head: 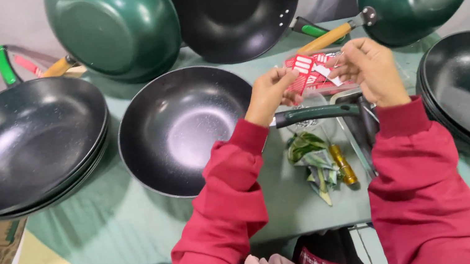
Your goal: Assembling a handle onto a wok using a screwdriver and then wiping down multiple woks with a cloth for cleaning or display preparation.
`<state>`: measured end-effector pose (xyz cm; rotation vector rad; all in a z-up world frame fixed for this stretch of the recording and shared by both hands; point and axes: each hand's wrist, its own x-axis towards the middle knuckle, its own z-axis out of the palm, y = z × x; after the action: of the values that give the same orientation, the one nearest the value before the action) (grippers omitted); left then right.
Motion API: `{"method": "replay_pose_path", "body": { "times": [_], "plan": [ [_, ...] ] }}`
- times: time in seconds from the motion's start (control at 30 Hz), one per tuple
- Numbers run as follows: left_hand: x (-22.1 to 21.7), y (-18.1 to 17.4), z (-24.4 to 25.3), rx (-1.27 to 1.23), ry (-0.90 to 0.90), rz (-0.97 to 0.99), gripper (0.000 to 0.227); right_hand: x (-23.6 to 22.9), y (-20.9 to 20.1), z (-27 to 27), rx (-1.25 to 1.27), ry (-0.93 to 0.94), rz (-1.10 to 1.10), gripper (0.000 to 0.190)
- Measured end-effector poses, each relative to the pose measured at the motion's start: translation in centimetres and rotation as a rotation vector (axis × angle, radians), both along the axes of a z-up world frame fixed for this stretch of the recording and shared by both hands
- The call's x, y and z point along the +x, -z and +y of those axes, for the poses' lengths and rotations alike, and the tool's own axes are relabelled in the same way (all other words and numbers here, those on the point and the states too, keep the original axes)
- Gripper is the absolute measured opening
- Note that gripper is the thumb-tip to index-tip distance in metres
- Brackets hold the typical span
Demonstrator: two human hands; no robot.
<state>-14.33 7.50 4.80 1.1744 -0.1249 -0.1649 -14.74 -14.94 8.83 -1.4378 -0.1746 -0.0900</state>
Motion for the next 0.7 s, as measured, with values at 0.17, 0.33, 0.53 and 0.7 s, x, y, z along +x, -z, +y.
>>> {"method": "replay_pose_path", "body": {
  "times": [0.17, 0.33, 0.53, 0.7],
  "plan": [
    [-6.3, 1.7, 3.0, -0.12, -0.024, 0.029, 0.042, -3.5, 2.5, 3.8, 0.097, -0.157, 0.017, 0.012],
    [-11.9, 3.3, 6.0, -0.259, 0.02, 0.097, 0.042, -7.9, 2.8, 8.1, 0.183, -0.216, 0.04, 0.013],
    [-13.3, 6.0, 7.4, -0.396, 0.1, 0.128, 0.043, -10.2, 3.4, 10.6, 0.238, -0.247, -0.016, 0.013],
    [-11.4, 6.8, 7.2, -0.47, 0.053, 0.076, 0.035, -12.2, 1.6, 11.1, -0.223, -0.099, -0.235, 0.012]
  ]
}}
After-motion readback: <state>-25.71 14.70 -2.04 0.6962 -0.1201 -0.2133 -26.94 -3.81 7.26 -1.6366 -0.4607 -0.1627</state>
